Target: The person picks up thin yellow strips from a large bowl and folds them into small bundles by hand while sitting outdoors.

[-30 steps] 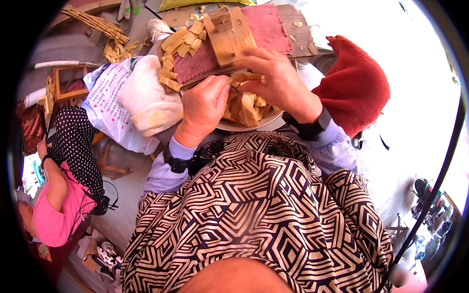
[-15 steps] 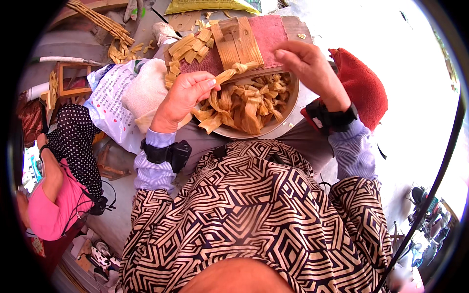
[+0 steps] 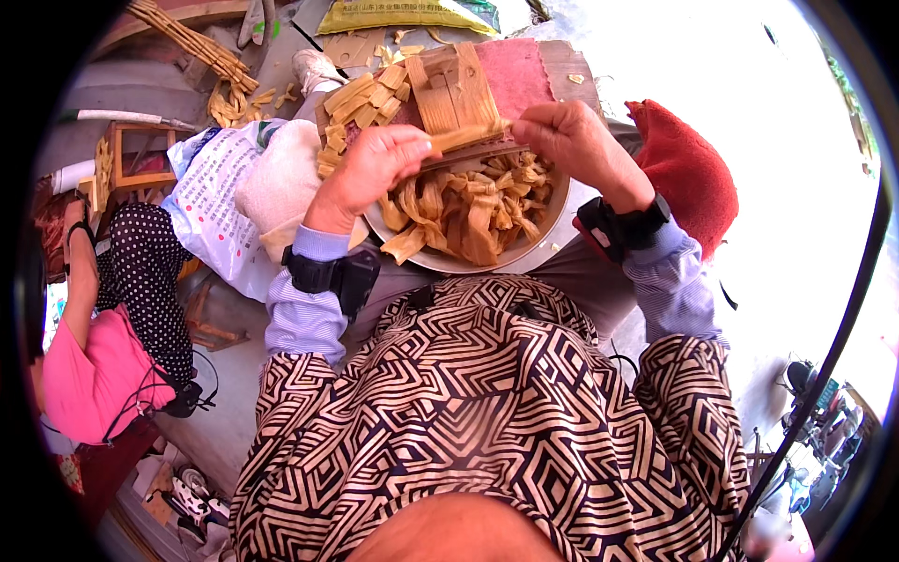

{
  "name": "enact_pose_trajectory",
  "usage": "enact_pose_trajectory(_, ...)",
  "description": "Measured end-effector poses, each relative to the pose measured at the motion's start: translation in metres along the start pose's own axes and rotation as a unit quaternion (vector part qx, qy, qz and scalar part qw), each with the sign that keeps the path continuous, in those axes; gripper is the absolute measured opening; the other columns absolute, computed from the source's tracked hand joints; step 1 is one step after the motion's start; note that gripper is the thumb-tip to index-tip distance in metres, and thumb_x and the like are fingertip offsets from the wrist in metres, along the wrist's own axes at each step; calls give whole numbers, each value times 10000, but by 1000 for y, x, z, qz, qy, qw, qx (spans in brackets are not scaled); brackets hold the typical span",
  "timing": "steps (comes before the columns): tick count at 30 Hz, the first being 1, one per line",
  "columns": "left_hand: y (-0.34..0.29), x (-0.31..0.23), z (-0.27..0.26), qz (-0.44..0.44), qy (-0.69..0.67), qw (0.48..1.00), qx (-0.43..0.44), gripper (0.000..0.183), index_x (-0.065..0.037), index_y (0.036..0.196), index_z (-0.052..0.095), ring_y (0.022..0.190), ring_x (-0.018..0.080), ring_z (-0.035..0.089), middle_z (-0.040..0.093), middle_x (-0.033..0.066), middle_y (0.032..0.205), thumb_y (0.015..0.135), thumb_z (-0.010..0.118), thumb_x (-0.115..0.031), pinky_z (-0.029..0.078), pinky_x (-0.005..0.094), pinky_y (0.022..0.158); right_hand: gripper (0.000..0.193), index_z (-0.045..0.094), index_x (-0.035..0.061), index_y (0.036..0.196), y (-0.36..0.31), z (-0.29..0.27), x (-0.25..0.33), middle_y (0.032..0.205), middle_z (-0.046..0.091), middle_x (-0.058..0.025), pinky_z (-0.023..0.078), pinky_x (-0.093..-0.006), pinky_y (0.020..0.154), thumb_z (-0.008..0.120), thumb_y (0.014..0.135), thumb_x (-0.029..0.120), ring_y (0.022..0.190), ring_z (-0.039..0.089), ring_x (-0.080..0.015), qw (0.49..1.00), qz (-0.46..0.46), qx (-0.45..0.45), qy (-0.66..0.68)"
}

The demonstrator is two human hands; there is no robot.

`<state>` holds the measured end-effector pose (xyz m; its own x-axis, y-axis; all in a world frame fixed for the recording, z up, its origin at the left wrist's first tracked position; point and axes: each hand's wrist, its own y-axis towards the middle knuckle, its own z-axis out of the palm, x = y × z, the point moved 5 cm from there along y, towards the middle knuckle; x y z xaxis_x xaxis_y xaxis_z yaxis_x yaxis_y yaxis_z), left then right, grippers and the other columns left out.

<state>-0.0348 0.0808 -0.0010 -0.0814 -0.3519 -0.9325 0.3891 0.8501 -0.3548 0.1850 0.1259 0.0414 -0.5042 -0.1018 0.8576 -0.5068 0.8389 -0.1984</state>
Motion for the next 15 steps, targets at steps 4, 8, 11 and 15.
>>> enact_pose_trajectory(4, 23, 13, -22, 32, 30, 997, -61, 207, 5, 873, 656, 612, 37, 447, 513, -59, 671, 922, 576, -178, 368, 211, 532, 254, 607, -17, 853, 18, 0, -13, 609, 475, -22, 416, -287, 565, 579, 927, 225, 597, 454, -88, 998, 0, -29, -47)
enact_pose_trajectory(8, 33, 16, -27, 21, 64, 993, -92, 210, -2, 877, 662, 608, 83, 499, 542, -20, 637, 904, 585, -195, 398, 243, 545, 234, 632, 2, 849, 28, 0, -20, 612, 535, -90, 440, -324, 586, 591, 896, 227, 588, 525, -171, 994, -16, -50, -92)
enact_pose_trajectory(11, 49, 26, -32, 79, 197, 970, -122, 218, -24, 874, 677, 647, 225, 601, 622, 91, 672, 877, 587, -223, 458, 344, 589, 231, 659, 34, 841, 36, 9, -29, 667, 602, -136, 477, -365, 632, 593, 872, 254, 655, 611, -252, 991, 4, -32, -127)
enact_pose_trajectory(15, 47, 10, -20, 123, 355, 904, -202, 248, -36, 844, 676, 769, 401, 638, 649, 215, 800, 851, 569, -260, 487, 479, 677, 244, 662, 63, 765, 33, 19, -21, 734, 642, -160, 500, -440, 686, 573, 851, 274, 739, 626, -359, 954, 8, -37, -299)
